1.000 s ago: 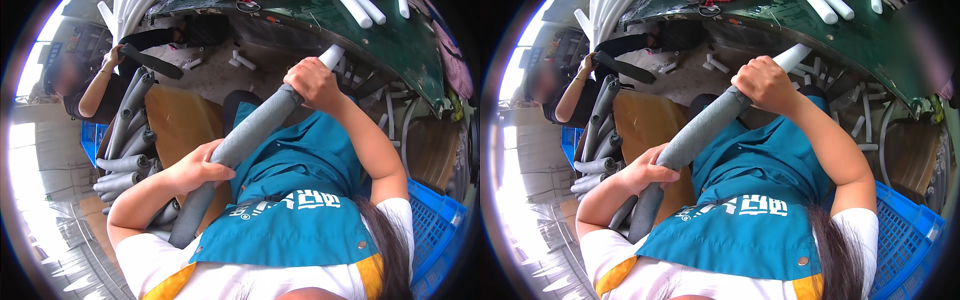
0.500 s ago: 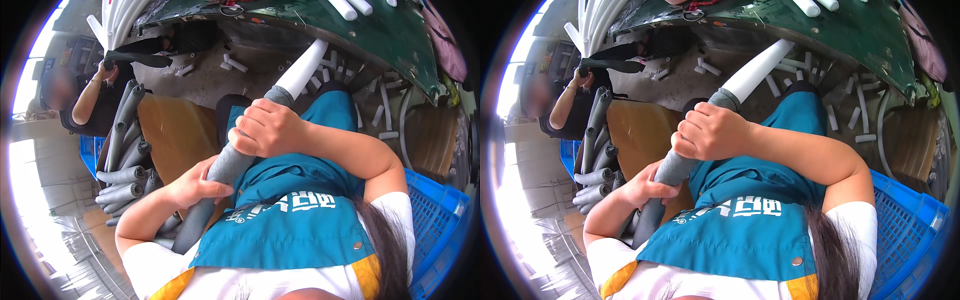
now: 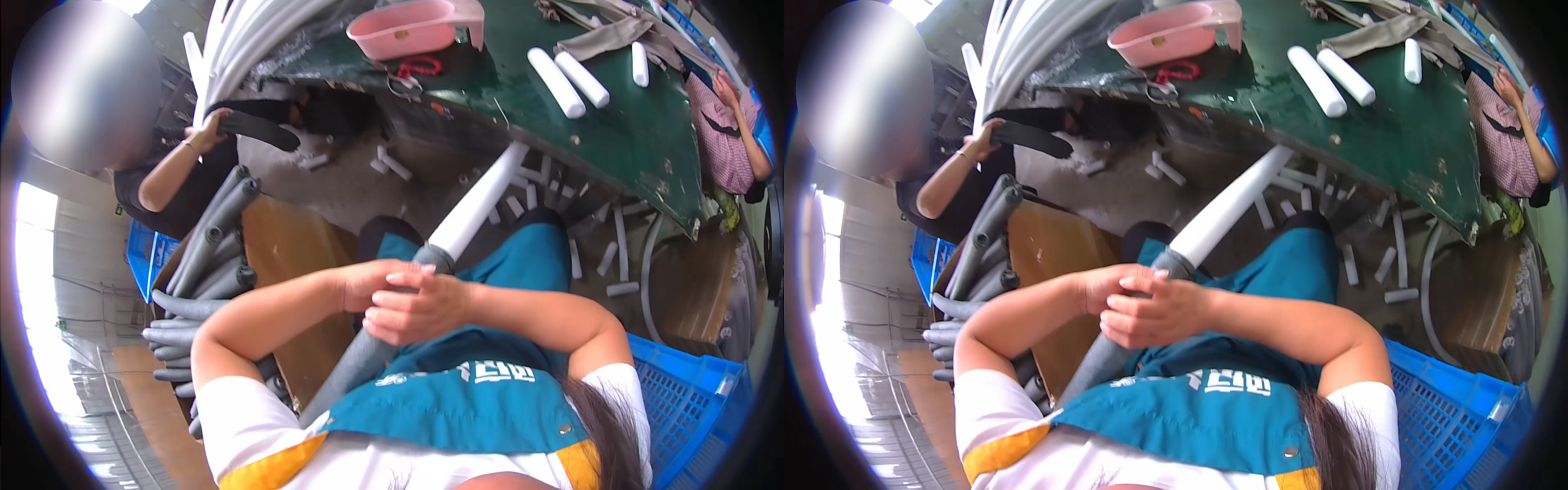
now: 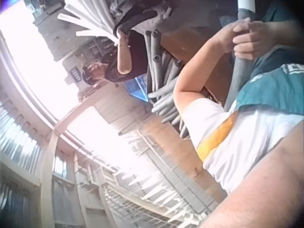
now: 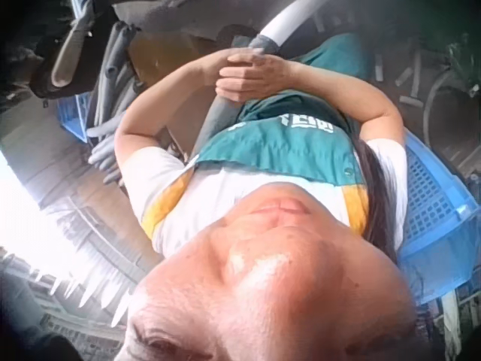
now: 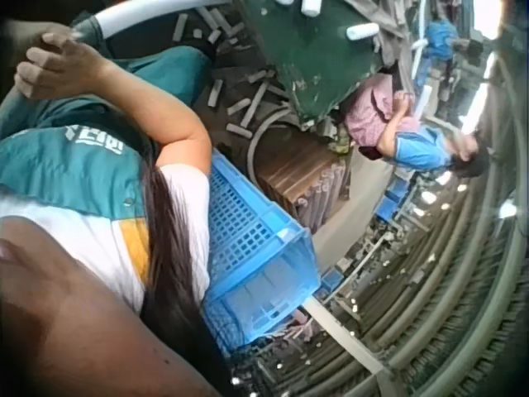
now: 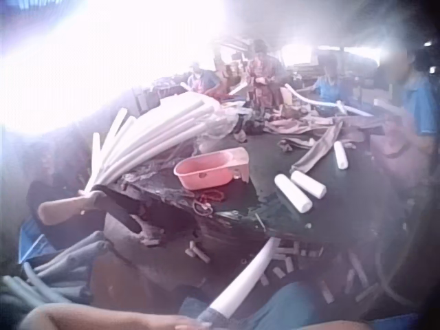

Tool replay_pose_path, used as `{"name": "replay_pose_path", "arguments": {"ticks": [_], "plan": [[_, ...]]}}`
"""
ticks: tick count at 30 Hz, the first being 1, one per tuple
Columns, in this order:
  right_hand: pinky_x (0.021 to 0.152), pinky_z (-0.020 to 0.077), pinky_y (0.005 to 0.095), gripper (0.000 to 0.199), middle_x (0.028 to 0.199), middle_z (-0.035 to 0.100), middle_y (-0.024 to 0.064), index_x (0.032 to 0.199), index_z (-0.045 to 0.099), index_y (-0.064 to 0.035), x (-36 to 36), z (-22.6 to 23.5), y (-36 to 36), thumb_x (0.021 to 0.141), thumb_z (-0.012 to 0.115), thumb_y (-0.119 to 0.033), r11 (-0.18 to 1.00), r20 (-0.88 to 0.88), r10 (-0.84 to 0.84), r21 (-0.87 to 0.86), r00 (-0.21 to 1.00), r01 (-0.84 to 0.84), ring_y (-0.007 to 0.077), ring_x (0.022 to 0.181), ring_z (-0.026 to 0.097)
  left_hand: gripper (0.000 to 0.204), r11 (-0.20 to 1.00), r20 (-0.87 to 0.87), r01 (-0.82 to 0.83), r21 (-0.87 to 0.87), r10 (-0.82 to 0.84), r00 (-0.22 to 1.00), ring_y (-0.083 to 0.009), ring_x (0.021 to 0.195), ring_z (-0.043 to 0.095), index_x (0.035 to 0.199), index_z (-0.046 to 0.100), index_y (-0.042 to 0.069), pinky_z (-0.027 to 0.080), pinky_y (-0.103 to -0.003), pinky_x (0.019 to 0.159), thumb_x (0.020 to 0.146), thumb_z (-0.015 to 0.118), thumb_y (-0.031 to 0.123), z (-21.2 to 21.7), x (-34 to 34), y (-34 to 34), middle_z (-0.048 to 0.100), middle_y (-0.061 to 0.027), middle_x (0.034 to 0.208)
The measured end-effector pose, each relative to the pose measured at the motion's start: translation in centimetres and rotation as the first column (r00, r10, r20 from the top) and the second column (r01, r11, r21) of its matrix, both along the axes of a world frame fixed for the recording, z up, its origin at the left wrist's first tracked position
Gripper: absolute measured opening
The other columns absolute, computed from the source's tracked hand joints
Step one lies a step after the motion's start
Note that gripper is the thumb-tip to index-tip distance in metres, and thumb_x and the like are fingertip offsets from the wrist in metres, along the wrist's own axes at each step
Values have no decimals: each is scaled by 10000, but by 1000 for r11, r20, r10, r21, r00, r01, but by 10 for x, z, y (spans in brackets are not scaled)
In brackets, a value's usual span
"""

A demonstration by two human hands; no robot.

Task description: The person repeatedly inserts white foam cylinders into gray fabric sleeves, ties off the ends with string, and trims excess string with scissors. The finished units are placed into a blue crate. The person also handles loose strings and small cut pieces on the workbench.

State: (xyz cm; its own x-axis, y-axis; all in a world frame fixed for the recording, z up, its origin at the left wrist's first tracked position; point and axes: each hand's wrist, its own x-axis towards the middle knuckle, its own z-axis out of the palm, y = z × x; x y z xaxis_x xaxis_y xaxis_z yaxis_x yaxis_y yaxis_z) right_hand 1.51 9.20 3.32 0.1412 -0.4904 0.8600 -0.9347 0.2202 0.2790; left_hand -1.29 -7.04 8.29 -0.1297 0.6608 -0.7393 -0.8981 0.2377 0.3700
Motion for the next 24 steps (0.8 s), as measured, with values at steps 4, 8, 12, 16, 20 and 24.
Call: {"name": "replay_pose_path", "arguments": {"ticks": [4,8,12,16,20,24], "plan": [[1094,271,470,224,1102,500,21,1066,587,-204,-5,-9,13,894,580,-347,1000,163,-24,-10,986,26,178,1140,505,314,962,-124,-180,-207,157,980,-198,834,654,1014,622,52,555,-343,772,913,547,340,-3,-15,1,671,-120,953],[990,318,520,217,1075,556,77,997,576,-119,-70,9,46,843,615,-266,945,354,-320,51,879,324,295,1094,501,302,946,-263,-213,-246,146,954,-169,757,639,1053,592,27,545,-307,705,915,559,294,4,-33,-31,643,-85,869],[882,438,402,153,977,590,109,951,564,-44,-208,7,42,802,545,-70,853,469,-478,48,742,519,306,1009,542,565,956,-295,-152,-250,75,953,-151,671,605,1126,555,18,525,-278,663,931,511,546,13,-28,-40,618,-75,836],[940,449,451,232,1114,582,166,1075,543,-29,-317,-24,25,874,508,-141,592,458,-790,398,407,701,349,1101,535,575,970,-139,-125,-207,97,986,-169,685,628,1118,567,-11,537,-293,666,958,425,522,8,-35,-38,642,-100,827],[895,517,464,560,1088,636,255,1260,454,59,-349,-11,6,828,655,-235,393,354,-916,694,190,603,363,1023,632,502,967,-95,-175,-186,159,983,-196,726,657,1180,516,-29,557,-295,705,926,470,401,6,-35,-50,664,-146,932],[825,534,450,648,1046,641,263,1196,480,54,-337,23,20,659,760,-177,498,487,-864,788,128,362,365,953,656,554,965,-107,-198,-173,181,978,-204,742,655,1248,458,-22,556,-302,723,861,503,372,6,-34,-55,656,-157,968]]}}
